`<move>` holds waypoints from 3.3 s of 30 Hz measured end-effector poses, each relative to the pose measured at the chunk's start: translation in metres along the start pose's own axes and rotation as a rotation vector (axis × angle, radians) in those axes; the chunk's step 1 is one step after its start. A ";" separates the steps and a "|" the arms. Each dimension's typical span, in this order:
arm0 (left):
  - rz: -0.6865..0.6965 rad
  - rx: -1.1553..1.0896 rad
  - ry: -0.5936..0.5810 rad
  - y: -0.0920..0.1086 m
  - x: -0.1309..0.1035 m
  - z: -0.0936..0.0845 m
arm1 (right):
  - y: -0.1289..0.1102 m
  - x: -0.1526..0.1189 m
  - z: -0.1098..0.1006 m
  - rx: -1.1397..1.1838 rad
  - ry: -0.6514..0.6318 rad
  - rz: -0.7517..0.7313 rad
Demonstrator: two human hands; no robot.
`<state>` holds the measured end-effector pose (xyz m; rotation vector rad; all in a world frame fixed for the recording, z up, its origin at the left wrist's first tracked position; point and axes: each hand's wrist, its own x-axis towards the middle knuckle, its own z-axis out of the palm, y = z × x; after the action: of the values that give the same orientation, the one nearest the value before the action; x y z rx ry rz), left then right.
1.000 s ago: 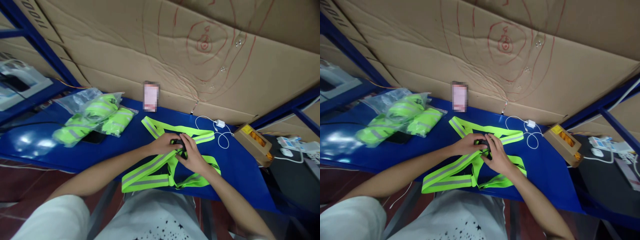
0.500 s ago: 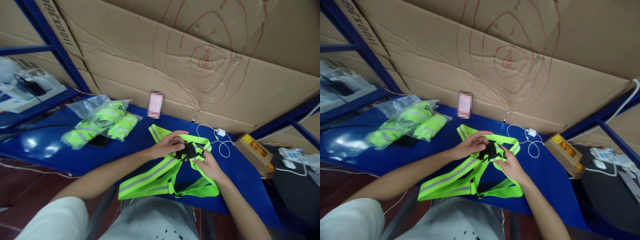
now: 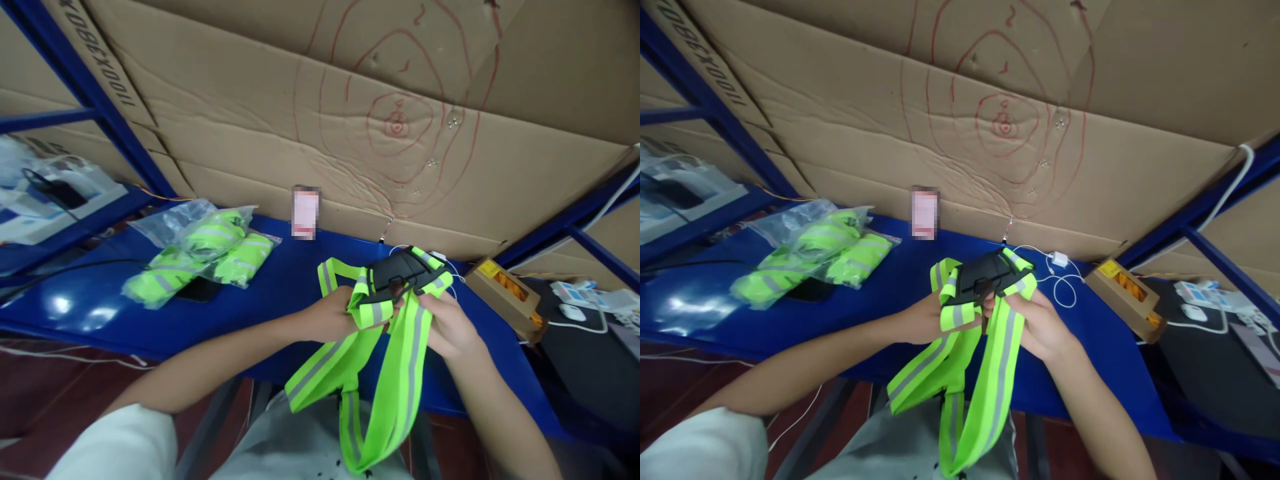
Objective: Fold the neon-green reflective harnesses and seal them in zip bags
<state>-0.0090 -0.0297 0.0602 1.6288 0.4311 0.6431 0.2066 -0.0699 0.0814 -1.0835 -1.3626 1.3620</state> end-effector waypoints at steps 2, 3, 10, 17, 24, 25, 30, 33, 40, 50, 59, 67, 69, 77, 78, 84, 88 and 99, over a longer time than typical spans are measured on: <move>-0.047 0.014 0.028 -0.014 0.000 -0.005 | 0.019 0.007 0.000 -0.060 0.055 -0.016; -0.075 -0.012 0.049 -0.023 0.000 -0.007 | 0.030 0.012 0.002 -0.102 0.082 -0.029; -0.266 -0.350 0.297 -0.075 0.008 -0.002 | 0.085 0.033 0.011 -0.333 -0.070 -0.086; -0.386 -0.199 0.326 -0.082 0.007 -0.012 | 0.088 0.038 -0.010 -0.452 0.267 -0.160; -0.338 -0.063 0.053 -0.083 0.000 -0.010 | 0.062 0.027 -0.013 -0.535 -0.067 -0.194; -0.336 -0.046 0.027 -0.082 -0.001 -0.009 | 0.061 0.026 -0.010 -0.526 -0.083 -0.169; -0.440 -0.109 0.029 -0.075 -0.002 -0.002 | 0.075 0.027 0.000 -0.385 0.017 -0.053; -0.458 -0.260 0.011 -0.067 -0.001 0.002 | 0.083 0.029 0.003 -0.208 0.126 0.036; -0.519 -0.290 -0.064 -0.065 -0.002 -0.004 | 0.067 0.022 0.005 -0.121 0.241 0.029; -0.326 0.015 -0.100 -0.080 -0.007 -0.006 | 0.078 0.026 0.003 -0.362 0.125 -0.088; -0.158 0.067 -0.078 -0.079 -0.005 -0.002 | 0.068 0.011 0.015 -0.840 -0.203 -0.257; -0.363 -0.117 0.014 -0.085 -0.007 0.000 | 0.082 0.012 0.019 -0.880 -0.090 -0.339; -0.434 -0.328 -0.016 -0.079 -0.007 0.003 | 0.081 0.012 0.018 -0.885 -0.045 -0.384; -0.536 -0.577 -0.256 -0.064 -0.008 0.012 | 0.064 0.010 0.014 -0.851 0.223 -0.299; -0.512 -0.539 -0.269 -0.065 -0.007 0.009 | 0.060 0.009 0.013 -0.816 0.234 -0.277; -0.398 -0.321 -0.357 -0.068 -0.005 -0.007 | 0.053 0.011 0.010 -0.446 0.178 -0.035; -0.359 -0.263 -0.347 -0.068 -0.006 -0.008 | 0.058 0.013 0.011 -0.265 0.110 0.129; -0.373 -0.327 -0.357 -0.060 -0.010 -0.005 | 0.063 0.015 0.006 -0.766 -0.035 -0.288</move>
<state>-0.0148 -0.0226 0.0000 1.2713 0.3328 0.1262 0.1964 -0.0565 0.0188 -1.2706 -2.0518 0.6443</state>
